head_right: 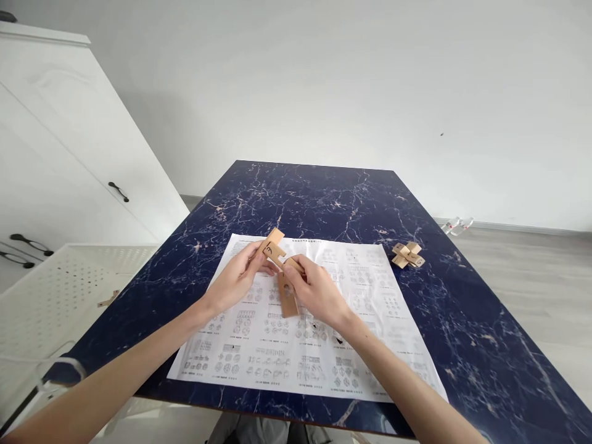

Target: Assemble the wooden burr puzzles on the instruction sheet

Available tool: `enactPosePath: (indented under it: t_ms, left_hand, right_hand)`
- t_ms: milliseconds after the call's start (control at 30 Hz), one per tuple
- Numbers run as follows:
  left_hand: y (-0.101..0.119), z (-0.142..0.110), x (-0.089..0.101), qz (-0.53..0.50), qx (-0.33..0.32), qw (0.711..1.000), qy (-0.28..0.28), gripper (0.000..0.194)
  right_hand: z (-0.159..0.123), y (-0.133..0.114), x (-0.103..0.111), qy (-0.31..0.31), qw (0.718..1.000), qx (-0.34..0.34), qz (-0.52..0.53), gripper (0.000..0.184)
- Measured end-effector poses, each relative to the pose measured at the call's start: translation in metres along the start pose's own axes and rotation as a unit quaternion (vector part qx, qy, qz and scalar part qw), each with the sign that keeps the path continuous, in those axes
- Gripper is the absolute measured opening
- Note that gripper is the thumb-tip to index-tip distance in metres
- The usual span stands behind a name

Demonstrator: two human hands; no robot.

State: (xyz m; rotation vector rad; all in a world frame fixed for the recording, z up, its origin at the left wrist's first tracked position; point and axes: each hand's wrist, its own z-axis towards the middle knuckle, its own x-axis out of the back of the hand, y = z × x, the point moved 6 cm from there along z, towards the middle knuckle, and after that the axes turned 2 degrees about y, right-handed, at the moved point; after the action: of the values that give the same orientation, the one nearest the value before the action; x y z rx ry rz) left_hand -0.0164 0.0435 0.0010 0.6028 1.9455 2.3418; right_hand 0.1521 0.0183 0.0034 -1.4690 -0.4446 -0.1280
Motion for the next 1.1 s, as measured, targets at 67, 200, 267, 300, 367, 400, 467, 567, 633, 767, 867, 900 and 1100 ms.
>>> enactPosePath:
  t_ms: [67,200,267,300,367,400,467,567,633,767,867,900,1100]
  left_hand:
    - [0.000,0.002,0.002,0.020,-0.021,1.000,0.010,0.040]
    - [0.001,0.002,0.005,0.082,-0.053,0.995,0.021,0.037]
    - [0.001,0.002,0.004,0.109,-0.063,0.992,0.018,0.038]
    - [0.000,0.001,0.003,0.123,-0.066,0.990,0.018,0.039]
    - [-0.002,0.000,0.002,0.151,-0.071,0.986,0.022,0.042]
    - [-0.003,-0.001,0.001,0.163,-0.074,0.984,0.023,0.044]
    - [-0.002,-0.003,-0.001,0.175,-0.084,0.981,0.013,0.047]
    - [-0.002,-0.007,-0.006,0.177,-0.094,0.980,-0.013,0.051]
    - [-0.003,-0.009,-0.006,0.183,-0.098,0.978,-0.012,0.053]
    - [-0.005,-0.011,-0.006,0.193,-0.133,0.972,0.002,0.059]
    - [-0.002,-0.012,-0.007,0.180,-0.170,0.969,-0.002,0.062]
    - [0.000,-0.012,-0.007,0.175,-0.181,0.968,-0.005,0.063]
    - [0.011,-0.011,-0.006,0.161,-0.210,0.964,-0.002,0.063]
  right_hand:
    - [0.010,0.005,-0.002,0.006,1.000,-0.010,-0.006,0.037]
    - [0.015,0.013,-0.006,-0.009,1.000,-0.026,-0.006,0.037]
    - [0.012,0.016,-0.005,-0.007,1.000,-0.029,-0.003,0.037]
    - [0.011,0.017,-0.005,-0.006,1.000,-0.030,-0.001,0.037]
    - [0.007,0.018,-0.005,-0.007,1.000,-0.030,0.002,0.037]
    - [0.005,0.019,-0.005,-0.009,0.999,-0.030,0.005,0.036]
    - [0.003,0.020,-0.005,-0.011,0.999,-0.031,0.009,0.037]
    - [0.002,0.019,-0.007,-0.005,0.999,-0.031,0.012,0.037]
    - [0.001,0.019,-0.009,-0.004,0.999,-0.031,0.018,0.036]
    - [0.001,0.016,-0.011,0.000,0.999,-0.023,0.023,0.034]
    - [0.001,0.014,-0.011,0.002,0.999,-0.017,0.031,0.034]
    - [0.001,0.014,-0.011,0.000,0.999,-0.016,0.036,0.034]
    - [-0.001,0.013,-0.011,0.008,1.000,-0.010,0.016,0.032]
